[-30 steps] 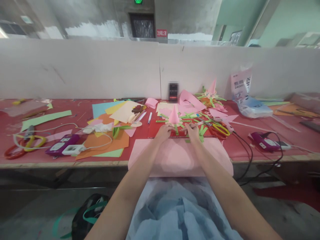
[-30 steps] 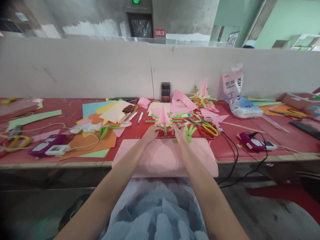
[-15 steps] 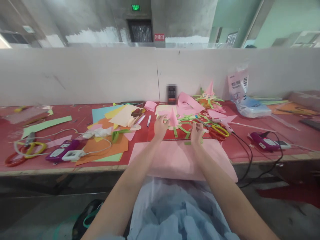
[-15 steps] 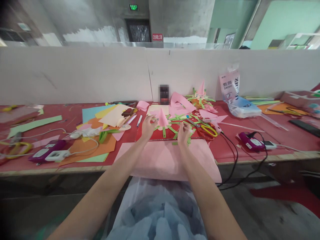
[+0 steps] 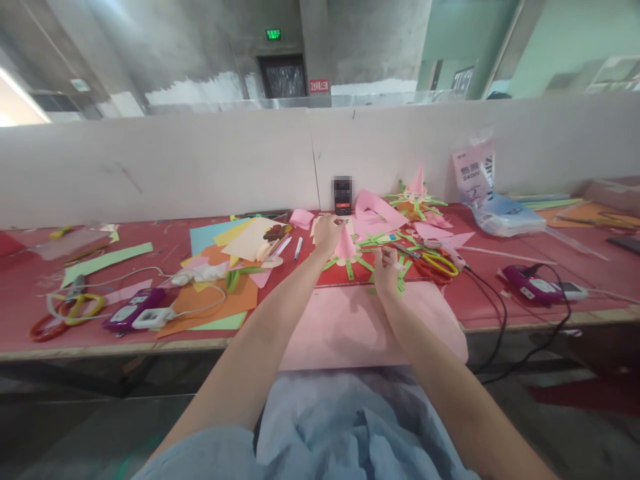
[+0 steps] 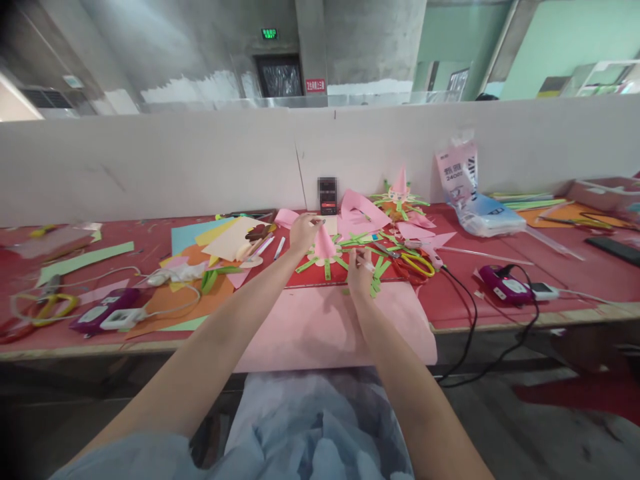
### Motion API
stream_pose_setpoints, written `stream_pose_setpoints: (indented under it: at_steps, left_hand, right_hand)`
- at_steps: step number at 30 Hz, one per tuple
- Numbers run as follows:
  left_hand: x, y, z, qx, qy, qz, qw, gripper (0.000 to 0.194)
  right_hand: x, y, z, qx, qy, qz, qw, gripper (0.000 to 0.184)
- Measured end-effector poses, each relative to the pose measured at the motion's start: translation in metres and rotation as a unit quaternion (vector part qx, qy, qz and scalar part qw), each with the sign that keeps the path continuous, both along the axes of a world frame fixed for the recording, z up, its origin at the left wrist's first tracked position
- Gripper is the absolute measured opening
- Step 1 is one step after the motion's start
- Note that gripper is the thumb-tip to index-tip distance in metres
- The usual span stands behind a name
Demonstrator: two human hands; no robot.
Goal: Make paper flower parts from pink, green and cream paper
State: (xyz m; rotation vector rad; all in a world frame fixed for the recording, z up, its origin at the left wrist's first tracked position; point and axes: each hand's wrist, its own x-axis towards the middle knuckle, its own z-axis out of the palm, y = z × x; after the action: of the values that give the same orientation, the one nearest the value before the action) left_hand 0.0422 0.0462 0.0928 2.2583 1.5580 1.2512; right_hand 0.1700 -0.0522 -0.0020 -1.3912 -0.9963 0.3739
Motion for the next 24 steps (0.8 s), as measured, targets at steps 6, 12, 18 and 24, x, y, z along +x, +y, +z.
stream_pose_setpoints:
  at_steps: [6,12,18,24]
  left_hand:
    - [-0.001,0.004,0.009,0.007,0.03,-0.003,1.0,0.011]
    - [-0.012,0.005,0.027,0.023,-0.008,-0.012,1.0,0.013]
    - [-0.019,0.011,0.037,0.037,-0.025,-0.014,0.999,0.016]
    - [-0.019,0.009,0.031,0.034,-0.03,-0.033,0.998,0.014]
  right_hand:
    - [-0.001,0.002,-0.002,0.059,-0.007,-0.077,0.995,0.037]
    - [-0.002,0.003,-0.002,0.111,-0.063,-0.101,0.987,0.035]
    - [-0.002,0.003,-0.004,0.091,-0.072,-0.101,0.988,0.032]
    - [0.0,0.003,-0.003,0.09,-0.075,-0.1,0.988,0.033]
